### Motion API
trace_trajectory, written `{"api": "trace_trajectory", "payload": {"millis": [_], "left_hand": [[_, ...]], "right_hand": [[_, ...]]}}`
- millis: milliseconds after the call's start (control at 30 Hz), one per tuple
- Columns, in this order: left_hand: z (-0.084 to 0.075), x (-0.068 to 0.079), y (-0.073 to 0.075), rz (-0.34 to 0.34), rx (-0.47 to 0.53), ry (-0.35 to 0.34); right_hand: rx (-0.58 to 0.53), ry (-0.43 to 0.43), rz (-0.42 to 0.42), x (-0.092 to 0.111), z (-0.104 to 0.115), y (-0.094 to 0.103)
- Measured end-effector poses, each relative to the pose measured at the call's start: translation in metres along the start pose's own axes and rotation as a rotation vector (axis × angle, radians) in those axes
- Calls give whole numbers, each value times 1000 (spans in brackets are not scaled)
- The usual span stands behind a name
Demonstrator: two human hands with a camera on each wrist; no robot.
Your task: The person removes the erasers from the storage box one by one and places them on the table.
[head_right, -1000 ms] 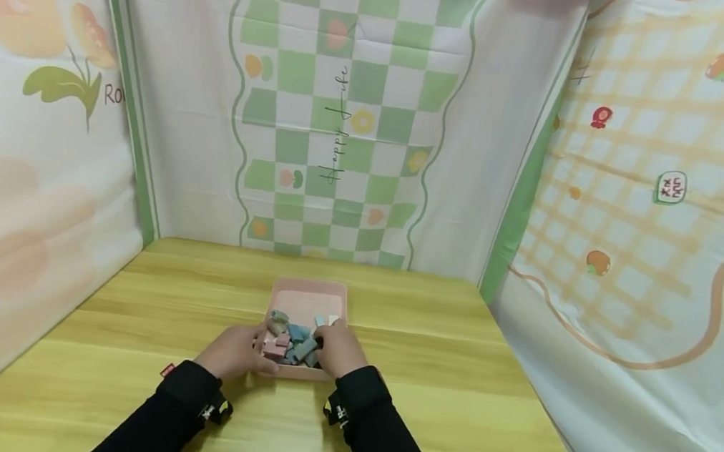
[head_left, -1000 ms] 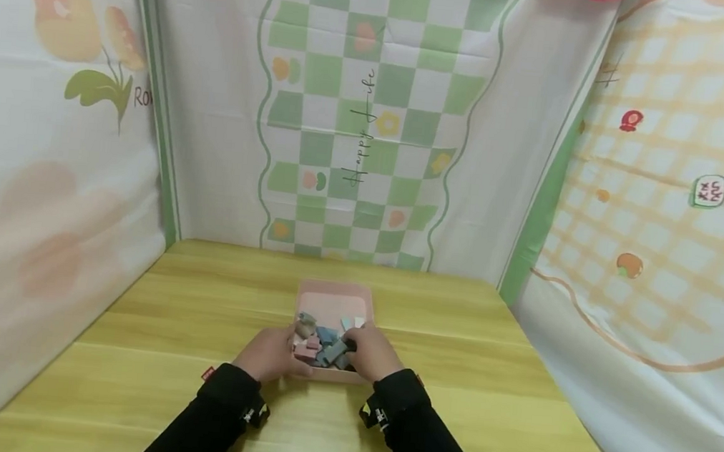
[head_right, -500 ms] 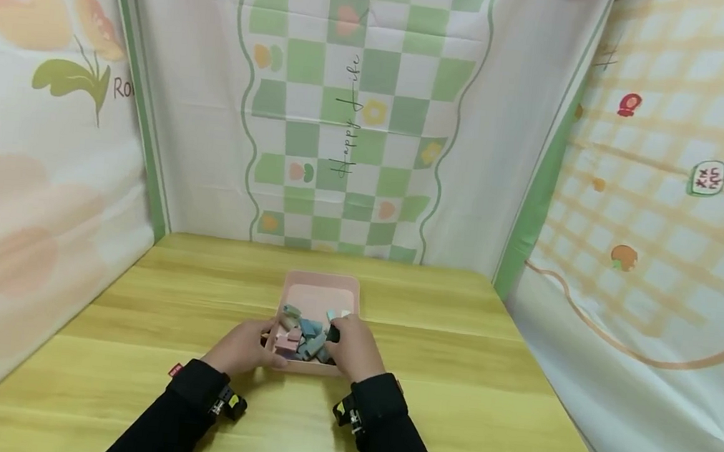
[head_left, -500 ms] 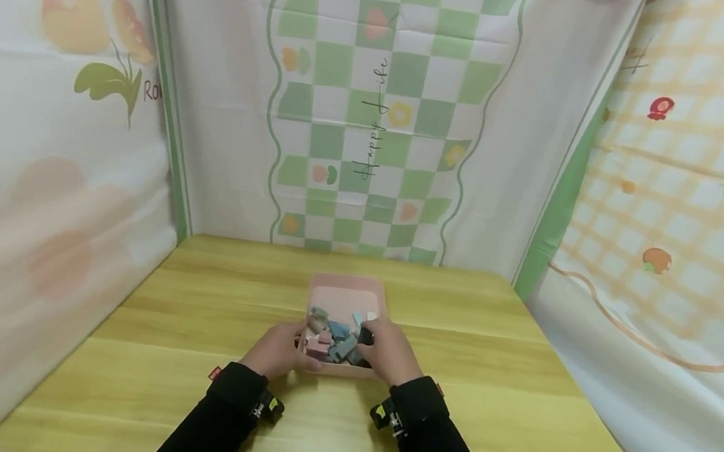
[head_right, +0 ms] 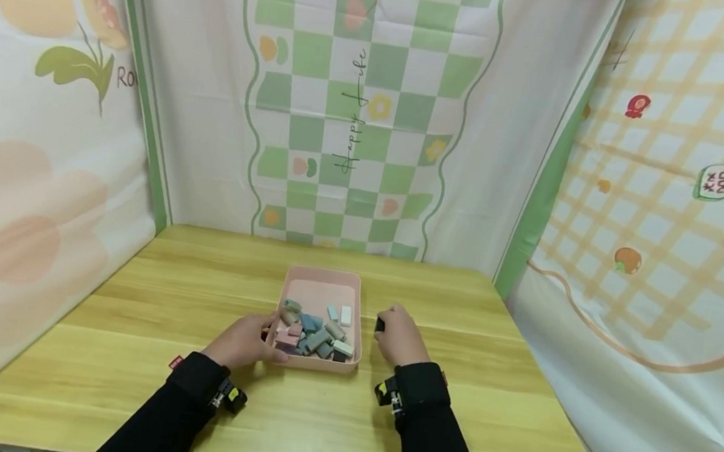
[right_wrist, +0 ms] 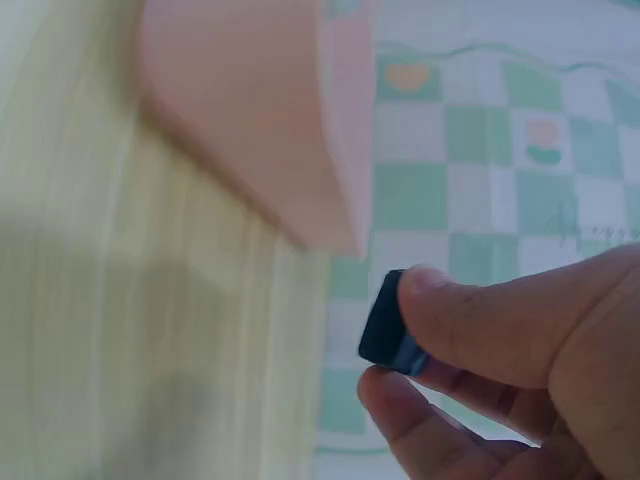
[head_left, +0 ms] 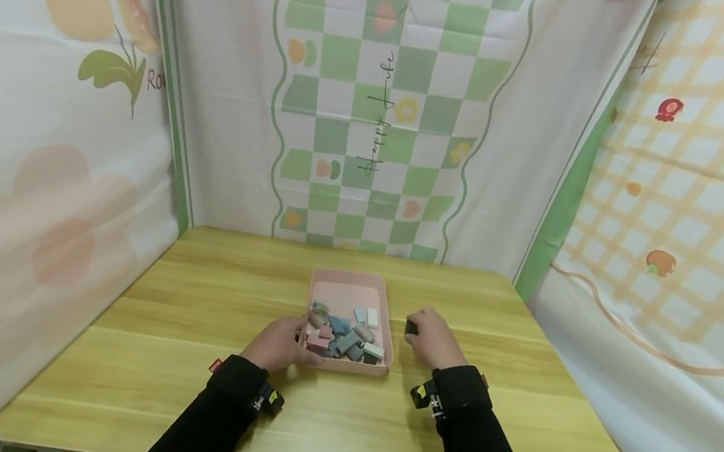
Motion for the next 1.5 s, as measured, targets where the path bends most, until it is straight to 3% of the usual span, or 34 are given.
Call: {"api": "trace_trajectory", "payload": {"millis": [167, 467, 633, 833, 1000, 1133, 1267, 1367, 1500], "left_hand": [[0, 0, -1, 13, -17, -7], [3, 0, -3, 12, 5, -2], [2, -2, -4, 16, 1, -16], [0, 1, -5, 12, 10, -17], [0, 5, -4, 10, 5, -4], [-3, 7, -2, 9, -13, -5], [-7, 6, -2, 18, -24, -25], [-10, 6, -6, 32, -14, -37], [-9, 7, -9, 42, 9, -29]], "right_hand": [[-13, -30, 98, 3, -18, -14], [-74, -84, 157, 6, -34, -31], [-92, -110, 177, 9, -39, -38], [-72, -132, 134, 13, -35, -32], [-109, -123, -19, 17, -13, -23], [-183, 71, -118, 14, 28, -23], [-175, 230, -30, 8, 63, -41], [-106, 245, 45, 5, 73, -54], [-34, 241, 70, 3, 76, -61]]}}
Point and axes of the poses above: each hand's wrist, its own x-axis away from the middle knuckle, its own y-axis out of the back of the hand, z = x × y, the point moved 10 cm from there along -x, towards the middle knuckle, and after that the axes turned 15 degrees about z, right-handed, at the moved point
